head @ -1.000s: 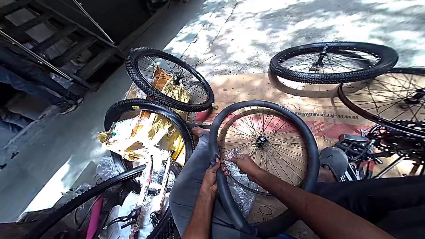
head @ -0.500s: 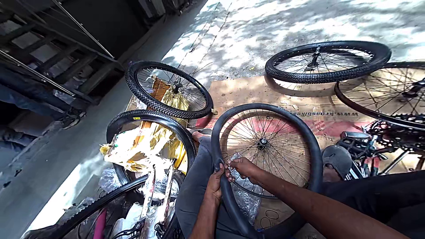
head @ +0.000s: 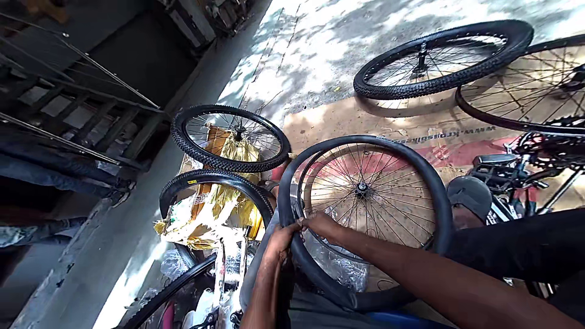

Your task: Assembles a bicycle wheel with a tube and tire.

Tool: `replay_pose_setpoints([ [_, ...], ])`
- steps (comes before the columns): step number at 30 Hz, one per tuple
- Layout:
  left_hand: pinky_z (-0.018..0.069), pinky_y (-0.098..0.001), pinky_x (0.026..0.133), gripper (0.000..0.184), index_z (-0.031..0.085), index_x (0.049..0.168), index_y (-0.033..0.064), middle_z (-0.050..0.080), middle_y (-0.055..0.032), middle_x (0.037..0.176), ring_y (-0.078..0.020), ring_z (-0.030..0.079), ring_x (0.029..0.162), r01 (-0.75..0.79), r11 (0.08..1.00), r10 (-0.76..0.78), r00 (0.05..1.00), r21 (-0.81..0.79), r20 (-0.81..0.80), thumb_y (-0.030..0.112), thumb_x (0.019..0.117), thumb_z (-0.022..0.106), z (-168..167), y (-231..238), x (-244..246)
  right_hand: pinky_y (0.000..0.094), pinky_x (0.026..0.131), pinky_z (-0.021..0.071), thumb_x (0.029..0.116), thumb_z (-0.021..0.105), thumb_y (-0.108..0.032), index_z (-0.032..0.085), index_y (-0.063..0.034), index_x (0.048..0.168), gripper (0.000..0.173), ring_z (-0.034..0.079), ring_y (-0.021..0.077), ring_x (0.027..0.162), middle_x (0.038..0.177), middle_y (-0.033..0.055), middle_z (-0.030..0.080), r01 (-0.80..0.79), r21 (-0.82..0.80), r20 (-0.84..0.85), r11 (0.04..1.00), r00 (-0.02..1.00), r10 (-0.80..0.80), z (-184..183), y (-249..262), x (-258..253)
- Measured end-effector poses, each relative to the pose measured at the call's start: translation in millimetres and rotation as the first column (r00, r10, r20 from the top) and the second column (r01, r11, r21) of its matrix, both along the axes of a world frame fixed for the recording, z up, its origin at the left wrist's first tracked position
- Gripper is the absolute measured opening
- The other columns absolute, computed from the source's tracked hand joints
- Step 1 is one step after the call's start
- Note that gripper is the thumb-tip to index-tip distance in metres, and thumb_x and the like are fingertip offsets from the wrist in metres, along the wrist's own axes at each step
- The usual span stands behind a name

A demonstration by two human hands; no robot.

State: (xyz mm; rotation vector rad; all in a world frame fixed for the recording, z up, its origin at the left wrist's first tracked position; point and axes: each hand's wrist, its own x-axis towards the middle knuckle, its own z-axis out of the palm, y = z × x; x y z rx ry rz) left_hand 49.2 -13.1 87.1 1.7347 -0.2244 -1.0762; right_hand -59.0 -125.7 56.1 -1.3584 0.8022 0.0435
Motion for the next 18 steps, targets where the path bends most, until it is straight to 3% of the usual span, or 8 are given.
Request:
replay_pose_setpoints([
  [4, 0.0576, -0.0352, 0.061, 0.013, 0.063, 0.11, -0.002, 0.064, -0.012, 0.079, -0.019, 0.063, 0.062, -0.156, 0.986, 0.155, 0.988, -0.058, -0.024, 0.007, 0.1018, 0.057, -19.5, 3.6, 6.9, 0.0426, 0.061, 0.0429, 0.1082, 0.044, -0.05, 0.073, -0.0076, 0.097, 0.052, 0.051, 0.021, 0.064, 0.08, 0.0098, 0.06, -0.168, -0.175, 0.021, 0.97, 0.984, 0.175, -24.8, -10.1, -13.4],
  [5, 0.0595, -0.0365, 0.064, 0.014, 0.062, 0.11, -0.0026, 0.065, -0.0128, 0.08, -0.0202, 0.065, 0.065, -0.201, 0.977, 0.198, 0.979, -0.07, -0.048, 0.008, 0.1034, 0.056, -33.3, 8.7, 14.4, 0.0494, 0.07, 0.0487, 0.1072, 0.045, -0.051, 0.074, -0.0074, 0.102, 0.053, 0.06, 0.0263, 0.075, 0.088, 0.0133, 0.066, -0.28, -0.252, -0.009, 0.926, 0.958, 0.287, -39.4, -13.4, -23.8],
  [6, 0.0605, -0.0373, 0.067, 0.015, 0.061, 0.111, -0.0032, 0.066, -0.0135, 0.081, -0.021, 0.067, 0.067, -0.237, 0.969, 0.231, 0.97, -0.077, -0.073, 0.009, 0.1043, 0.055, -49.9, 13.9, 21.4, 0.0567, 0.084, 0.0522, 0.1049, 0.047, -0.056, 0.075, -0.0064, 0.108, 0.057, 0.067, 0.0323, 0.092, 0.1, 0.0175, 0.071, -0.435, -0.301, -0.081, 0.848, 0.898, 0.432, -53.1, -15.9, -37.7],
  [8, 0.0609, -0.0379, 0.07, 0.015, 0.06, 0.113, -0.0041, 0.067, -0.0152, 0.084, -0.0226, 0.068, 0.072, -0.289, 0.953, 0.276, 0.953, -0.094, -0.127, 0.007, 0.104, 0.055, -81.3, 20.6, 29.3, 0.0673, 0.098, 0.0457, 0.1032, 0.039, -0.066, 0.072, -0.0007, 0.117, 0.075, 0.065, 0.0432, 0.112, 0.114, 0.0264, 0.07, -0.744, -0.283, -0.251, 0.606, 0.667, 0.702, -68.0, -11.8, -75.5],
  [10, 0.0604, -0.0369, 0.072, 0.016, 0.06, 0.116, -0.0025, 0.068, -0.0153, 0.09, -0.0222, 0.068, 0.076, -0.346, 0.926, 0.312, 0.927, -0.152, -0.21, 0.003, 0.1009, 0.058, -93.2, 16.1, 33.4, 0.0725, 0.096, 0.0441, 0.103, 0.028, -0.071, 0.071, 0.0043, 0.113, 0.087, 0.065, 0.0485, 0.11, 0.11, 0.0305, 0.069, -0.899, -0.189, -0.332, 0.396, 0.438, 0.835, -80.0, 0.3, -120.7],
  [13, 0.0589, -0.0306, 0.07, 0.016, 0.061, 0.116, 0.0036, 0.069, -0.0101, 0.096, -0.0168, 0.068, 0.079, -0.398, 0.875, 0.348, 0.913, -0.275, -0.215, 0.003, 0.0994, 0.059, -75.6, 8.8, 49.5, 0.0734, 0.091, 0.0449, 0.1025, 0.028, -0.071, 0.069, 0.0065, 0.111, 0.088, 0.065, 0.0509, 0.106, 0.106, 0.0325, 0.068, -0.971, -0.087, -0.378, 0.223, 0.24, 0.894, -108.3, 5.8, -183.4],
  [15, 0.0571, -0.0237, 0.065, 0.009, 0.062, 0.106, 0.006, 0.07, -0.0058, 0.091, -0.0116, 0.067, 0.074, -0.452, 0.822, 0.41, 0.892, -0.346, -0.191, 0.005, 0.0997, 0.056, -49.1, 5.2, 70.7, 0.0697, 0.087, 0.0474, 0.0999, 0.043, -0.07, 0.069, 0.0043, 0.105, 0.078, 0.066, 0.0484, 0.1, 0.098, 0.0288, 0.068, -0.964, -0.179, -0.426, 0.195, 0.255, 0.868, -123.1, -9.7, -211.8],
  [18, 0.0533, -0.0176, 0.059, 0.006, 0.06, 0.101, 0.0083, 0.065, -0.0011, 0.086, -0.0061, 0.062, 0.067, -0.516, 0.787, 0.491, 0.856, -0.336, -0.165, 0.01, 0.1021, 0.054, -27.6, -0.3, 101.0, 0.0602, 0.083, 0.0514, 0.091, 0.06, -0.071, 0.067, -0.0023, 0.104, 0.07, 0.067, 0.0394, 0.092, 0.09, 0.0192, 0.068, -0.895, -0.311, -0.489, 0.32, 0.44, 0.753, -117.5, -41.5, -224.1],
])
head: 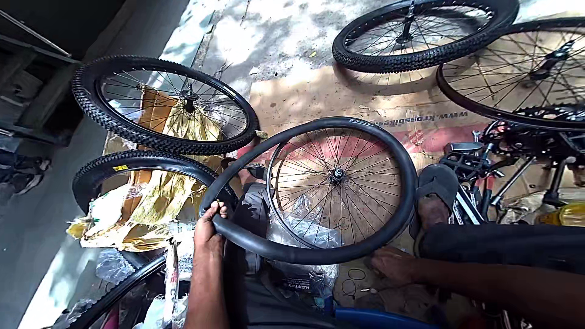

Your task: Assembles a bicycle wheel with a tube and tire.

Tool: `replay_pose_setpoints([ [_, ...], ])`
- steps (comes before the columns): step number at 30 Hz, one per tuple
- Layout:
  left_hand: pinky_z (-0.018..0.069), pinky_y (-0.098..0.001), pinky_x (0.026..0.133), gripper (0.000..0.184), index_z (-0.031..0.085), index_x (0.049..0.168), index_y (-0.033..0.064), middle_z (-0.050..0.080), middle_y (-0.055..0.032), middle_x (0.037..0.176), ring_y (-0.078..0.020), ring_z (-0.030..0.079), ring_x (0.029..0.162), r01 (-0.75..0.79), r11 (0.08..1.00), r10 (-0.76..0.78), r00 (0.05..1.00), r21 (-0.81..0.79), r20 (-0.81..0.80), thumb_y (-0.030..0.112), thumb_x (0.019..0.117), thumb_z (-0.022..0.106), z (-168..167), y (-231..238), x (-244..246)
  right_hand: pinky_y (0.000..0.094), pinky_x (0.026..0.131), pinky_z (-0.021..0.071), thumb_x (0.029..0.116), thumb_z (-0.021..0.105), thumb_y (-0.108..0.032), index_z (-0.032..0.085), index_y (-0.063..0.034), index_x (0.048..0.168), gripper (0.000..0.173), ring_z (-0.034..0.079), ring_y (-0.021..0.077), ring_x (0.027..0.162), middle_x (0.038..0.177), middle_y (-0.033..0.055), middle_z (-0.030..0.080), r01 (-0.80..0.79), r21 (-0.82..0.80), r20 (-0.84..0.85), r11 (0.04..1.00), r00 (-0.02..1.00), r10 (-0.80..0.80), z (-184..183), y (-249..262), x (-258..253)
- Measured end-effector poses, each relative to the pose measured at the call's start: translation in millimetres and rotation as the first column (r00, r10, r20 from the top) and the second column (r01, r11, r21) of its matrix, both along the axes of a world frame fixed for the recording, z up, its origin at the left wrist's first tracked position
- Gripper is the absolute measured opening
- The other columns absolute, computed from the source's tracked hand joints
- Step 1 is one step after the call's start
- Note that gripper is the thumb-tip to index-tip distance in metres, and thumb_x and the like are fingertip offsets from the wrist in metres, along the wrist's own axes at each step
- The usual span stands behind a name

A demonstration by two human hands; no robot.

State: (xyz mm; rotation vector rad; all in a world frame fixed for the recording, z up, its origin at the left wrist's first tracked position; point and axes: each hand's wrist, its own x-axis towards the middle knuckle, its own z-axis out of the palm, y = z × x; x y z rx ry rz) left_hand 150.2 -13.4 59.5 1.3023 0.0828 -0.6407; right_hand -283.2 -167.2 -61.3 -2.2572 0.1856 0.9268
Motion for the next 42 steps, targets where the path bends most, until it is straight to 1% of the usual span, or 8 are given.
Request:
replay_pose_setpoints([
  [3, 0.0536, -0.0215, 0.057, 0.006, 0.059, 0.106, 0.0057, 0.065, -0.0043, 0.085, -0.0089, 0.062, 0.065, -0.024, 0.982, 0.041, 0.995, 0.187, -0.086, 0.007, 0.1, 0.057, -13.1, -8.5, -33.1, 0.0613, 0.088, 0.0503, 0.0928, 0.049, -0.077, 0.072, -0.0038, 0.107, 0.079, 0.068, 0.0389, 0.096, 0.094, 0.0192, 0.071, 0.169, 0.05, -0.11, 0.984, 0.98, -0.163, 12.4, -14.5, -8.4],
  [10, 0.0548, -0.0295, 0.053, 0.006, 0.057, 0.103, -0.0054, 0.065, -0.0154, 0.077, -0.019, 0.062, 0.059, 0.248, 0.899, -0.102, 0.92, 0.361, -0.378, 0.0, 0.1002, 0.055, -113.5, 20.1, -113.5, 0.0585, 0.086, 0.0521, 0.1001, 0.064, -0.04, 0.068, 0.0019, 0.106, 0.043, 0.067, 0.0417, 0.097, 0.096, 0.0215, 0.069, -0.278, -0.142, -0.038, 0.95, 0.961, 0.275, 22.0, -42.1, -27.2],
  [14, 0.0578, -0.032, 0.061, 0.012, 0.058, 0.104, -0.0058, 0.066, -0.0166, 0.082, -0.0212, 0.065, 0.066, 0.323, 0.885, -0.149, 0.879, 0.336, -0.453, 0.004, 0.1036, 0.052, -123.9, 23.7, -104.4, 0.053, 0.089, 0.0524, 0.0845, 0.076, -0.059, 0.053, -0.0116, 0.144, 0.08, 0.068, 0.0347, 0.102, 0.11, 0.016, 0.069, -0.205, -0.178, 0.105, 0.963, 0.969, 0.225, -3.2, -50.6, -13.8],
  [18, 0.062, -0.0385, 0.075, 0.019, 0.057, 0.115, -0.0079, 0.07, -0.0207, 0.093, -0.027, 0.071, 0.081, 0.307, 0.89, -0.149, 0.894, 0.337, -0.422, 0.007, 0.1056, 0.048, -134.9, 21.4, -101.4, 0.0521, 0.092, 0.0504, 0.075, 0.071, -0.075, 0.072, -0.0081, 0.108, 0.075, 0.068, 0.032, 0.101, 0.099, 0.0131, 0.071, -0.38, -0.157, 0.058, 0.912, 0.918, 0.392, -17.7, -54.3, -17.7],
  [22, 0.0617, -0.0381, 0.077, 0.02, 0.059, 0.115, -0.0081, 0.072, -0.02, 0.095, -0.0261, 0.073, 0.083, 0.212, 0.92, -0.082, 0.926, 0.329, -0.368, 0.007, 0.105, 0.051, -135.2, 21.8, -103.0, 0.0535, 0.081, 0.0523, 0.0847, 0.061, -0.078, 0.075, -0.0046, 0.086, 0.075, 0.069, 0.0294, 0.084, 0.082, 0.0113, 0.07, -0.261, 0.047, -0.162, 0.964, 0.95, 0.265, 42.5, -91.3, -13.3],
  [29, 0.0594, -0.0389, 0.068, 0.022, 0.061, 0.119, -0.0004, 0.07, -0.0166, 0.093, -0.0239, 0.069, 0.077, 0.163, 0.936, -0.039, 0.929, 0.312, -0.369, 0.016, 0.1044, 0.056, -165.1, 5.5, -119.4, 0.0591, 0.082, 0.0516, 0.101, 0.047, -0.063, 0.074, -0.0083, 0.097, 0.062, 0.069, 0.0346, 0.09, 0.087, 0.0134, 0.071, -0.381, -0.041, -0.178, 0.924, 0.912, 0.369, 30.0, -107.0, -47.2],
  [35, 0.0603, -0.041, 0.073, 0.024, 0.06, 0.124, 0.0014, 0.072, -0.0174, 0.104, -0.0257, 0.071, 0.085, 0.158, 0.966, -0.084, 0.94, 0.203, -0.331, 0.016, 0.106, 0.054, -159.1, 0.0, -113.5, 0.0632, 0.094, 0.0483, 0.1069, 0.045, -0.013, 0.066, 0.0056, 0.114, 0.029, 0.063, 0.0474, 0.11, 0.11, 0.0286, 0.066, -0.228, -0.066, -0.218, 0.971, 0.953, 0.209, 56.0, -29.0, 0.4],
  [42, 0.0614, -0.0416, 0.069, 0.026, 0.056, 0.124, -0.0024, 0.071, -0.0202, 0.095, -0.0281, 0.071, 0.077, 0.036, 0.992, -0.002, 0.96, 0.117, -0.281, 0.017, 0.1061, 0.056, -155.3, -8.0, -116.3, 0.0625, 0.088, 0.0518, 0.1017, 0.058, -0.043, 0.06, -0.0072, 0.127, 0.044, 0.068, 0.0437, 0.099, 0.1, 0.0224, 0.07, -0.023, -0.227, -0.067, 0.974, 0.998, 0.008, 42.2, -31.9, 12.7],
])
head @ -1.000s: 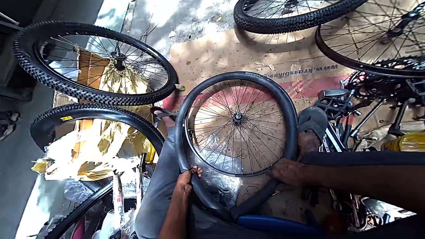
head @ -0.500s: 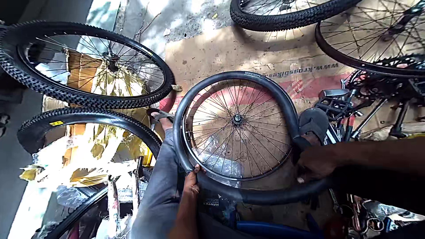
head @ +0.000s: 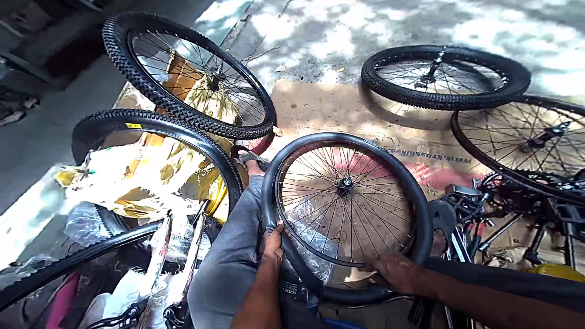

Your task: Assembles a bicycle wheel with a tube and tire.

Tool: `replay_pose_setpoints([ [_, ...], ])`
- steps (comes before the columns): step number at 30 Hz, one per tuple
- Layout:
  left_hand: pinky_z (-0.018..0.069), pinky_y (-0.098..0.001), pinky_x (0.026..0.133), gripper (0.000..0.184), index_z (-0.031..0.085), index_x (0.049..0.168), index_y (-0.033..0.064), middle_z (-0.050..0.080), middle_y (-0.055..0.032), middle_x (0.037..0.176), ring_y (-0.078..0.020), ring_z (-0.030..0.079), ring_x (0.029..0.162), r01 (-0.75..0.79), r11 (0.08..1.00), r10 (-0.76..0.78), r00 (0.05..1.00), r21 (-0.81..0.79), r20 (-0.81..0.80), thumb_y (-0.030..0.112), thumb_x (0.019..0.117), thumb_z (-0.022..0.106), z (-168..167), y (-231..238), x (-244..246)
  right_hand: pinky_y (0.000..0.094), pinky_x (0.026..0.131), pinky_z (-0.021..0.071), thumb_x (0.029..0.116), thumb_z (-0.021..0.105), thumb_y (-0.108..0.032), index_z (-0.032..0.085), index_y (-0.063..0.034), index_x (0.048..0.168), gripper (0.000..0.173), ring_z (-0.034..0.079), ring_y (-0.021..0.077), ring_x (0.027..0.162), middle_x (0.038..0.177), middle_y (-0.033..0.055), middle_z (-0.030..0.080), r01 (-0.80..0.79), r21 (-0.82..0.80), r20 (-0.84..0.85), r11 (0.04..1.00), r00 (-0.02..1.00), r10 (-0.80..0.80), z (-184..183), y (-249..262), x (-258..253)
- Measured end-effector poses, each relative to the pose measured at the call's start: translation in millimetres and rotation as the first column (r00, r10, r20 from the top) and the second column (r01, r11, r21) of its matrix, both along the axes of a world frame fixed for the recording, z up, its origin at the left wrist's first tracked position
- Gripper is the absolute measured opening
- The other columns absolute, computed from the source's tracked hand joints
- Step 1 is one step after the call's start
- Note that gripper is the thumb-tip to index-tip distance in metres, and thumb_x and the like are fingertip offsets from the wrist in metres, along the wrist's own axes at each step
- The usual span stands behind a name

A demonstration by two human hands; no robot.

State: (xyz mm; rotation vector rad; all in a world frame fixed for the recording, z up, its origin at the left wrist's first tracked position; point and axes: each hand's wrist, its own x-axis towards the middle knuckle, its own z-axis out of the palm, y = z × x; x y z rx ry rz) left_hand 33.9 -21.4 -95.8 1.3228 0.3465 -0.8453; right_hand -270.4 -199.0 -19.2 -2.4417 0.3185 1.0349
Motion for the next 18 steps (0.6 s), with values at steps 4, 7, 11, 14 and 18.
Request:
replay_pose_setpoints([
  [4, 0.0603, -0.041, 0.069, 0.034, 0.053, 0.132, 0.0027, 0.07, -0.0168, 0.097, -0.0247, 0.07, 0.077, 0.032, 0.999, -0.031, 0.998, -0.011, 0.063, 0.023, 0.1053, 0.059, 27.3, -5.5, -1.1, 0.0598, 0.085, 0.0545, 0.0888, 0.059, -0.073, 0.049, -0.0127, 0.141, 0.08, 0.07, 0.0418, 0.095, 0.098, 0.0203, 0.07, 0.14, -0.116, 0.101, 0.983, 0.987, -0.128, 3.0, 3.0, 6.5],
  [7, 0.0598, -0.0384, 0.067, 0.039, 0.049, 0.138, 0.0036, 0.068, -0.0147, 0.093, -0.0216, 0.068, 0.072, 0.091, 0.996, -0.087, 0.978, -0.013, 0.189, 0.025, 0.1061, 0.058, 59.2, -12.1, -2.5, 0.0595, 0.087, 0.0544, 0.1006, 0.038, -0.069, 0.064, -0.01, 0.124, 0.069, 0.071, 0.0407, 0.1, 0.101, 0.0203, 0.072, 0.12, -0.195, 0.136, 0.974, 0.986, -0.094, 3.4, 6.9, -0.6],
  [11, 0.0609, -0.0424, 0.069, 0.046, 0.045, 0.142, 0.0012, 0.069, -0.0186, 0.1, -0.0264, 0.07, 0.077, 0.159, 0.983, -0.132, 0.958, -0.088, 0.253, 0.024, 0.1054, 0.06, 79.1, -23.6, -1.4, 0.0595, 0.085, 0.0547, 0.1028, 0.038, -0.064, 0.068, -0.0103, 0.114, 0.062, 0.072, 0.0391, 0.097, 0.096, 0.0189, 0.073, 0.116, -0.244, 0.125, 0.963, 0.988, -0.087, 13.1, 1.3, -2.4],
  [14, 0.0602, -0.0464, 0.081, 0.051, 0.043, 0.145, 0.0026, 0.071, -0.0183, 0.112, -0.0284, 0.072, 0.091, 0.212, 0.974, -0.185, 0.946, -0.077, 0.266, 0.03, 0.1049, 0.06, 80.1, -30.0, -5.0, 0.0606, 0.084, 0.0544, 0.1017, 0.041, -0.065, 0.068, -0.0134, 0.119, 0.06, 0.072, 0.0388, 0.096, 0.097, 0.0184, 0.073, 0.144, -0.257, 0.088, 0.956, 0.988, -0.125, 18.1, 1.0, -1.3],
  [18, 0.0625, -0.0464, 0.077, 0.061, 0.03, 0.155, 0.0096, 0.068, -0.0193, 0.116, -0.0303, 0.073, 0.088, 0.107, 0.976, -0.076, 0.983, -0.189, 0.167, 0.024, 0.1044, 0.062, 82.7, -36.1, -9.0, 0.0586, 0.078, 0.0547, 0.099, 0.045, -0.068, 0.069, -0.0145, 0.112, 0.06, 0.072, 0.0355, 0.086, 0.086, 0.0147, 0.072, 0.165, -0.27, 0.098, 0.949, 0.985, -0.143, 16.9, 0.5, -1.3],
])
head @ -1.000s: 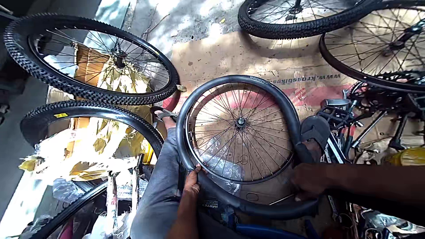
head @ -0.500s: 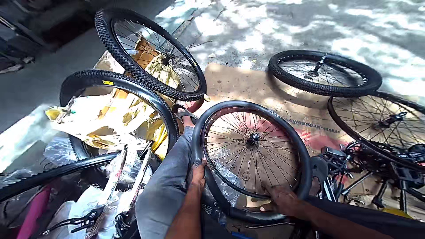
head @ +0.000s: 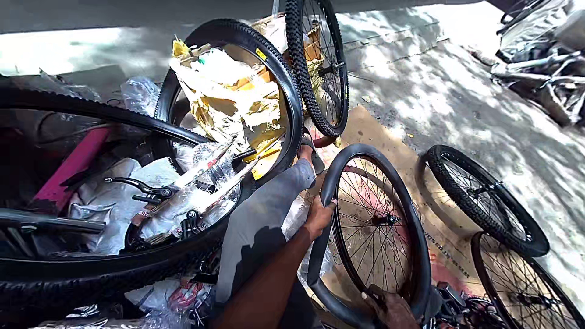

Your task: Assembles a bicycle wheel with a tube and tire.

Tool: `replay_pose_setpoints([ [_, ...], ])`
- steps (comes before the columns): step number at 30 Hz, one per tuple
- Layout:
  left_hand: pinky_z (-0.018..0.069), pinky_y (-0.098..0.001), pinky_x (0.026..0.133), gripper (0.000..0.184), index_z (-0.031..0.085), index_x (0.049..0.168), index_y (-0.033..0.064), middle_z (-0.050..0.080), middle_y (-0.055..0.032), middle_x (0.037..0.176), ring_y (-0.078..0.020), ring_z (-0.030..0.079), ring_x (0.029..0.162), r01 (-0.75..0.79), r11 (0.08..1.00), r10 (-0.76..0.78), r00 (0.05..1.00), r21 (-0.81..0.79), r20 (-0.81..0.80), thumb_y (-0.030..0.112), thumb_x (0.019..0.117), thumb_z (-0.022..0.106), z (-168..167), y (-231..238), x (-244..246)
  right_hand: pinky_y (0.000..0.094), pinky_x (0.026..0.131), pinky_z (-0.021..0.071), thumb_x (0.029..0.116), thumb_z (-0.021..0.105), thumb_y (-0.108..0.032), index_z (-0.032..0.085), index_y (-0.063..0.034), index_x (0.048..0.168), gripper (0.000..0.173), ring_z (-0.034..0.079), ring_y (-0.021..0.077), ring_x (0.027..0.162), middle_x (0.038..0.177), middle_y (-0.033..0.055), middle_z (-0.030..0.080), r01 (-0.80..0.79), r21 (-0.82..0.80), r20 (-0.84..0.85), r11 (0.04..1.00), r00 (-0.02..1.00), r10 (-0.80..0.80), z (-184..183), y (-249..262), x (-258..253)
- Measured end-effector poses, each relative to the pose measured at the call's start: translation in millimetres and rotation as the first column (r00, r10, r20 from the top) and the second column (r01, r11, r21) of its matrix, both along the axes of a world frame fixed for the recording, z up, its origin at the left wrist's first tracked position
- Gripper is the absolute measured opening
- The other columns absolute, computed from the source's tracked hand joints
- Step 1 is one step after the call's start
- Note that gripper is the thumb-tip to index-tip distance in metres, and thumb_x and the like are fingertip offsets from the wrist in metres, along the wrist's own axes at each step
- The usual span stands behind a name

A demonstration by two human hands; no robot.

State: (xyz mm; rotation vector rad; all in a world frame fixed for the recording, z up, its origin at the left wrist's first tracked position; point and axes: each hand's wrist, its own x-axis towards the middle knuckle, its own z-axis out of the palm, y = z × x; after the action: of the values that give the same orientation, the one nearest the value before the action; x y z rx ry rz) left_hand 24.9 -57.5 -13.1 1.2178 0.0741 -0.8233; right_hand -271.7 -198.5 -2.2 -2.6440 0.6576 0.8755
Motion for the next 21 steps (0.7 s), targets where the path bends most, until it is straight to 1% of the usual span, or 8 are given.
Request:
replay_pose_setpoints([
  [2, 0.0613, -0.0441, 0.074, 0.08, 0.015, 0.162, 0.0166, 0.068, -0.018, 0.118, -0.0287, 0.071, 0.087, -0.074, 0.996, 0.069, 0.993, -0.042, -0.095, 0.022, 0.1012, 0.066, -4.6, -1.5, -0.9, 0.0584, 0.078, 0.0544, 0.0991, 0.045, -0.068, 0.069, -0.0139, 0.111, 0.06, 0.071, 0.0355, 0.085, 0.085, 0.0149, 0.072, -0.003, 0.005, -0.021, 1.0, 1.0, 0.003, -1.0, 1.1, 4.8],
  [4, 0.059, -0.041, 0.071, 0.081, 0.013, 0.163, 0.018, 0.067, -0.017, 0.113, -0.0261, 0.069, 0.086, -0.15, 0.986, 0.134, 0.973, -0.074, -0.189, 0.026, 0.1015, 0.067, -12.7, 0.4, -1.2, 0.0588, 0.081, 0.0541, 0.0989, 0.045, -0.069, 0.068, -0.0143, 0.114, 0.061, 0.071, 0.0357, 0.088, 0.088, 0.0155, 0.072, -0.007, 0.019, -0.077, 1.0, 0.997, 0.009, -3.7, 1.1, 11.0],
  [6, 0.0564, -0.0383, 0.063, 0.066, 0.029, 0.157, 0.0171, 0.068, -0.0156, 0.106, -0.0237, 0.066, 0.077, -0.208, 0.974, 0.17, 0.936, -0.092, -0.308, 0.039, 0.1034, 0.061, -23.5, 9.7, -0.6, 0.058, 0.083, 0.054, 0.0988, 0.044, -0.07, 0.068, -0.0152, 0.116, 0.062, 0.071, 0.0354, 0.09, 0.09, 0.0155, 0.072, -0.012, 0.027, -0.116, 1.0, 0.993, 0.015, -9.5, 2.8, 14.7],
  [8, 0.0508, -0.036, 0.049, 0.048, 0.054, 0.134, 0.015, 0.066, -0.0121, 0.089, -0.0211, 0.06, 0.06, -0.306, 0.949, 0.243, 0.861, -0.072, -0.446, 0.051, 0.1038, 0.048, -35.5, 17.8, -1.3, 0.0579, 0.084, 0.0541, 0.0999, 0.042, -0.069, 0.067, -0.0151, 0.118, 0.062, 0.071, 0.0355, 0.093, 0.093, 0.016, 0.073, -0.015, 0.048, -0.137, 0.999, 0.99, 0.021, -17.6, 5.5, 14.9],
  [9, 0.049, -0.0367, 0.047, 0.048, 0.056, 0.128, 0.0145, 0.065, -0.0119, 0.086, -0.0216, 0.058, 0.057, -0.337, 0.939, 0.262, 0.824, -0.064, -0.503, 0.053, 0.1039, 0.042, -41.7, 21.7, -3.1, 0.058, 0.085, 0.0542, 0.1003, 0.042, -0.068, 0.068, -0.0149, 0.118, 0.061, 0.071, 0.0356, 0.093, 0.094, 0.0161, 0.073, -0.014, 0.057, -0.136, 0.998, 0.991, 0.021, -22.0, 6.0, 13.2],
  [12, 0.0554, -0.0432, 0.057, 0.049, 0.057, 0.129, 0.0085, 0.07, -0.0176, 0.1, -0.027, 0.066, 0.067, -0.352, 0.931, 0.24, 0.793, -0.1, -0.561, 0.049, 0.107, 0.04, -50.6, 26.3, -6.2, 0.0576, 0.083, 0.0545, 0.1006, 0.044, -0.066, 0.068, -0.0149, 0.116, 0.058, 0.071, 0.0351, 0.092, 0.092, 0.0154, 0.073, -0.029, 0.08, -0.115, 0.996, 0.993, 0.038, -21.1, -3.4, 12.2],
  [16, 0.0599, -0.0415, 0.075, 0.051, 0.056, 0.138, 0.011, 0.07, -0.0133, 0.118, -0.0246, 0.071, 0.087, -0.078, 0.966, -0.028, 0.917, -0.247, -0.399, 0.05, 0.1083, 0.042, -22.4, 35.5, -10.0, 0.0609, 0.085, 0.0522, 0.1011, 0.051, -0.06, 0.069, -0.0127, 0.12, 0.054, 0.069, 0.0374, 0.089, 0.093, 0.0187, 0.071, -0.032, 0.212, -0.116, 0.977, 0.992, 0.058, 6.7, -24.9, 7.0],
  [21, 0.06, -0.0384, 0.07, 0.044, 0.051, 0.14, 0.0093, 0.07, -0.0144, 0.116, -0.0236, 0.071, 0.081, -0.066, 0.971, -0.03, 0.92, -0.231, -0.391, 0.041, 0.1099, 0.043, -10.2, 24.9, -9.3, 0.0597, 0.085, 0.0517, 0.0952, 0.064, -0.057, 0.065, -0.0187, 0.133, 0.053, 0.067, 0.0354, 0.085, 0.094, 0.0178, 0.07, 0.071, 0.246, -0.159, 0.967, 0.987, -0.033, 15.7, -31.1, 8.5],
])
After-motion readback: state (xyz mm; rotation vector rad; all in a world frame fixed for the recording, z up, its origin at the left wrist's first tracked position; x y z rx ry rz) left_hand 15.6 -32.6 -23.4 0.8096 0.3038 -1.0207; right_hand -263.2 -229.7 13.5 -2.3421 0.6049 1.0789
